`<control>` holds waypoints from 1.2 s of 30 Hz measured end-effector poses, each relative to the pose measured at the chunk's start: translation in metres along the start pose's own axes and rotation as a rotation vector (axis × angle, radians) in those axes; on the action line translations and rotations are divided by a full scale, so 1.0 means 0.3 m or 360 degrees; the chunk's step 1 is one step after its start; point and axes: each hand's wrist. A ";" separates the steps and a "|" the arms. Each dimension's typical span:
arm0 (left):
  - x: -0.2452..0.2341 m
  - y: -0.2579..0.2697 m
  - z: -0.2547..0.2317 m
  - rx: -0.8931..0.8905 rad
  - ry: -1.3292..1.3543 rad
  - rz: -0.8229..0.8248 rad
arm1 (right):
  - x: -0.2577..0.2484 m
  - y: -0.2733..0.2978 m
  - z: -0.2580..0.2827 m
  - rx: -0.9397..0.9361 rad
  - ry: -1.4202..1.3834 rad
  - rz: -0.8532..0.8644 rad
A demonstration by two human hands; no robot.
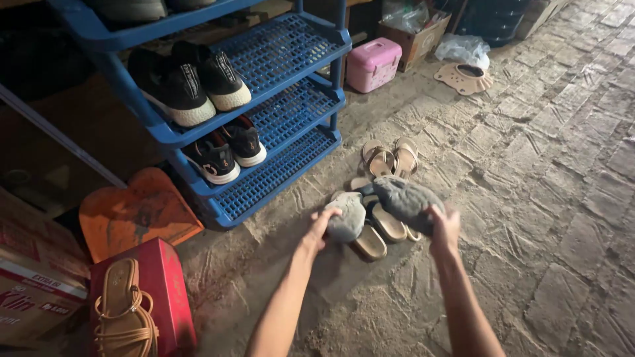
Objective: The recorder cleans several pairs of shoes and sandals with a brush before organizing them on a plastic rack.
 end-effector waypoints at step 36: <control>-0.002 -0.180 0.332 0.0010 0.1169 0.0102 | 0.079 -0.022 -0.308 0.0479 -0.0379 0.0508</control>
Point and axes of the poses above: each hand's wrist, its own y-axis away from the middle knuckle, its own x-axis out of the palm, z = x × y, and after that the axes turned 2 degrees about z, right-handed
